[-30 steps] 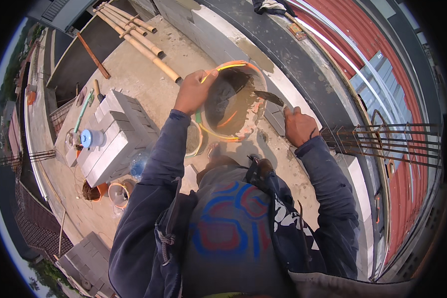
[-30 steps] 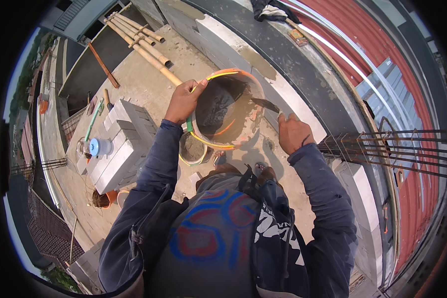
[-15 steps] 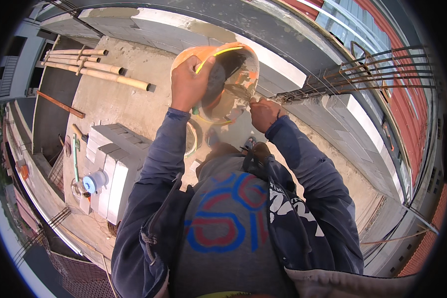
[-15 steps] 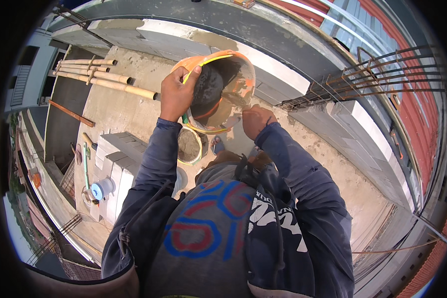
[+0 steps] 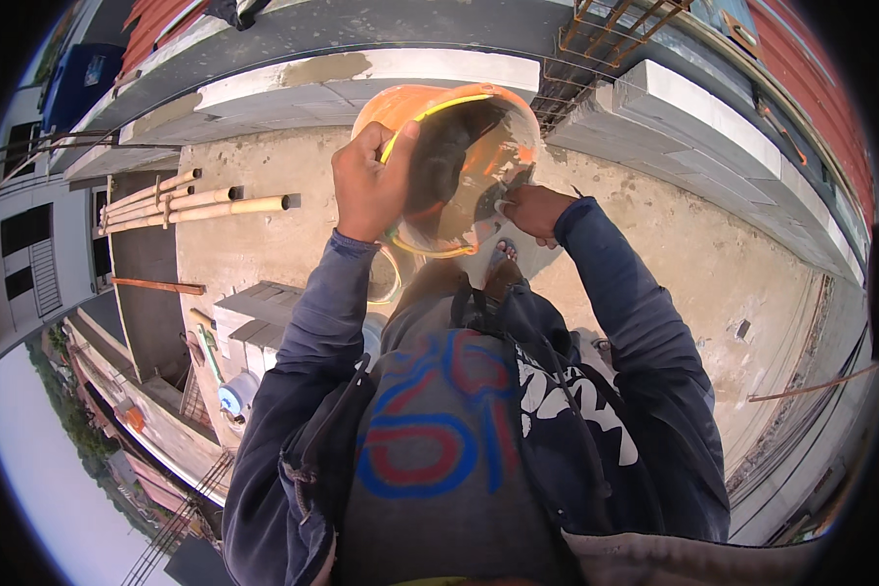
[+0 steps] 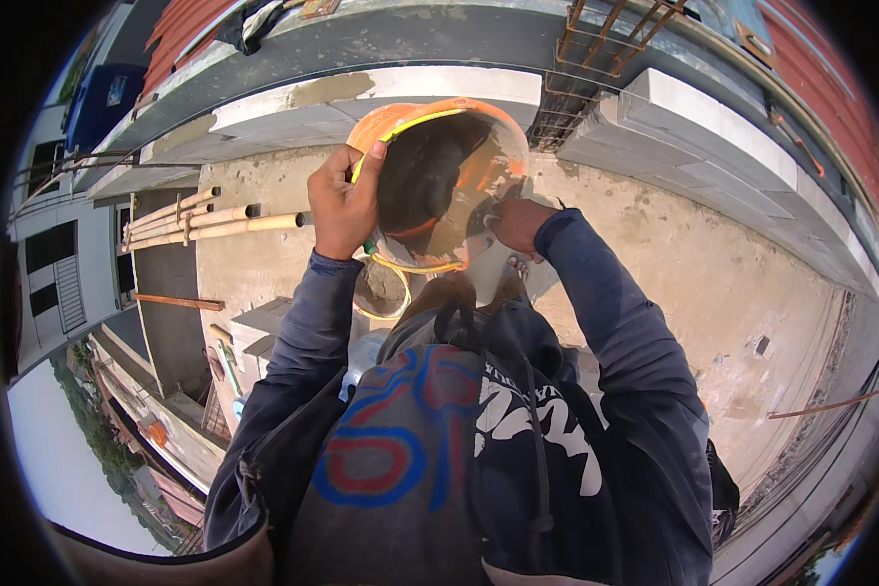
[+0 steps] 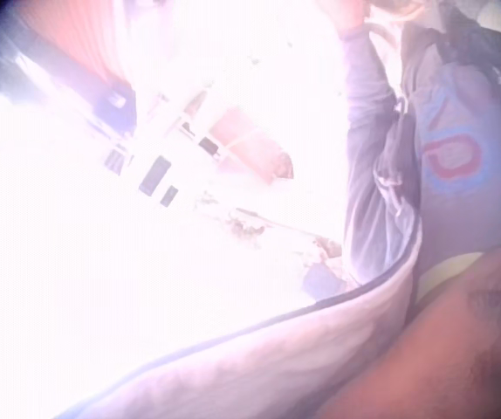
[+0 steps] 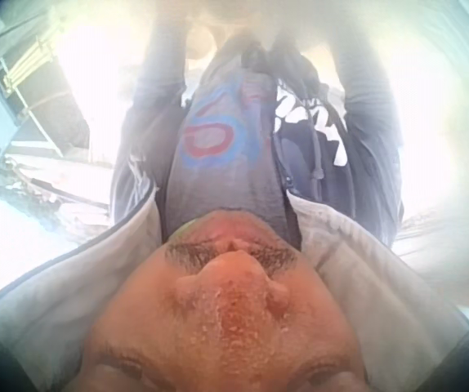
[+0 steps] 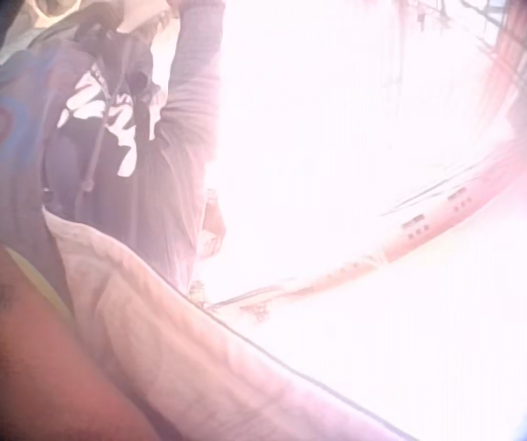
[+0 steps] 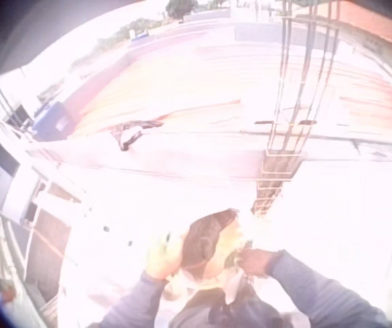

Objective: The person installs white rectangular tiles along a curved rooftop edge. They apply mortar from a bucket using a trowel, position each tile, and tap it into place with a hammer. The person also cuts a tile with a hand saw and continues placing tiles along the edge.

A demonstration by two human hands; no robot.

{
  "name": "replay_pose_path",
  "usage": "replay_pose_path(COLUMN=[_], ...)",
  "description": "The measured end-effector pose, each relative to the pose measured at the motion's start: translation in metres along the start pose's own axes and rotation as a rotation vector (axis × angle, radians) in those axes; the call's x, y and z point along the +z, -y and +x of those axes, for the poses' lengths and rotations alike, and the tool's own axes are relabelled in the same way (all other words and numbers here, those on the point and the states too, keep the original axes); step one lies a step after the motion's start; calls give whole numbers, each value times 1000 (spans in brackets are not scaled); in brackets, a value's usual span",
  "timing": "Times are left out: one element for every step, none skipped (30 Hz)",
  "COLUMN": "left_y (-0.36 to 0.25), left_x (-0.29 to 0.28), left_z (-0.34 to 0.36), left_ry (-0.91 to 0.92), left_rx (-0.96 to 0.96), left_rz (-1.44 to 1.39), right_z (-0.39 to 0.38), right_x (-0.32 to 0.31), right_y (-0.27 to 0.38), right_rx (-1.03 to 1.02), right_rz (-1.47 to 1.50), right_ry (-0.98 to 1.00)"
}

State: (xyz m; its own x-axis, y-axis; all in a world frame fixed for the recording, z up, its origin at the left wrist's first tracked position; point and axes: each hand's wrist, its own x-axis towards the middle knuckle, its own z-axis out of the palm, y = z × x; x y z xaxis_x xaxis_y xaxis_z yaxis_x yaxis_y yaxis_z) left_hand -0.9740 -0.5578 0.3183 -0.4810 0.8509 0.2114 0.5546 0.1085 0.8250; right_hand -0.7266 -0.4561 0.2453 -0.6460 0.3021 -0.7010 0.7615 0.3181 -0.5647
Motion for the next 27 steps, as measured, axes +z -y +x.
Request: replay_pose_path(left_y=[-6, -15, -25, -34, -39, -43, -48, -52, -58, -63, -68, -76, -82, -87, -94, -100, -106, -111, -116, -122, -128, -132, -136, -145, -155, -163, -165], left_x=[15, 28, 43, 56, 70, 81, 92, 100, 107, 114, 122, 130, 137, 145, 156, 168, 178, 189, 201, 212, 219, 223, 227, 234, 238, 242, 247], left_z=[-1, -5, -10, -16, -20, -24, -26, -29, -30, -31, -32, -32, -32, -33, -33, -33, -35, -39, -43, -47, -49, -52, -53, -56, -57, -60, -63], left_ry=[29, 60, 90, 118, 163, 204, 239, 278, 309, 338, 354, 370, 389, 411, 433, 458, 479, 485, 483, 480, 507, 533, 557, 586, 623, 660, 661], left_rx=[21, 43, 66, 84, 87, 93, 101, 83, 70, 57, 32, 8, -14, -38, -20, -2, 8, 41, 77, 112, 97, 82, 66, 82, 99, 116, 141], left_rz=[-18, -18, -26, -31, -28, -19, -15, -1, 9, 19, -8, -37, -64, -50, -68, -90, -107, -95, -86, -78, -82, -83, -84, -78, -66, -53, -42], right_z=[-16, -22, -28, -35, -44, -53, -63, -74, -85, -100, -111, -122, -137, -150, -149, -138, -132, -131, -132, -133, -136, -157, -171, -186, -193, -189, -186], right_x=[-4, 7, 22, 39, 56, 70, 78, 87, 90, 86, 86, 86, 79, 68, 69, 78, 88, 96, 108, 122, 129, 113, 101, 93, 92, 89, 97], right_y=[-10, -25, -43, -57, -69, -72, -78, -84, -86, -86, -95, -106, -108, -110, -120, -135, -146, -148, -154, -159, -162, -157, -156, -158, -159, -173, -177], right_rx=[54, 25, 0, -30, -61, -46, -79, -112, -146, -94, -116, -121, -111, 50, 127, 211, 291, 288, 246, 205, 159, 196, 232, 275, 323, 312, 344], right_rz=[223, 373, 519, 664, 809, 1004, 1073, 1141, 1198, 1066, 700, 315, -83, -132, -204, -278, -354, -282, -251, -220, -182, -102, -113, -125, -127, -153, -153], right_ry=[176, 190, 199, 212, 222, 259, 226, 192, 151, 26, -290, -587, -863, -831, -917, -998, -1070, -995, -983, -971, -954, -850, -934, -1017, -1099, -1197, -1206])
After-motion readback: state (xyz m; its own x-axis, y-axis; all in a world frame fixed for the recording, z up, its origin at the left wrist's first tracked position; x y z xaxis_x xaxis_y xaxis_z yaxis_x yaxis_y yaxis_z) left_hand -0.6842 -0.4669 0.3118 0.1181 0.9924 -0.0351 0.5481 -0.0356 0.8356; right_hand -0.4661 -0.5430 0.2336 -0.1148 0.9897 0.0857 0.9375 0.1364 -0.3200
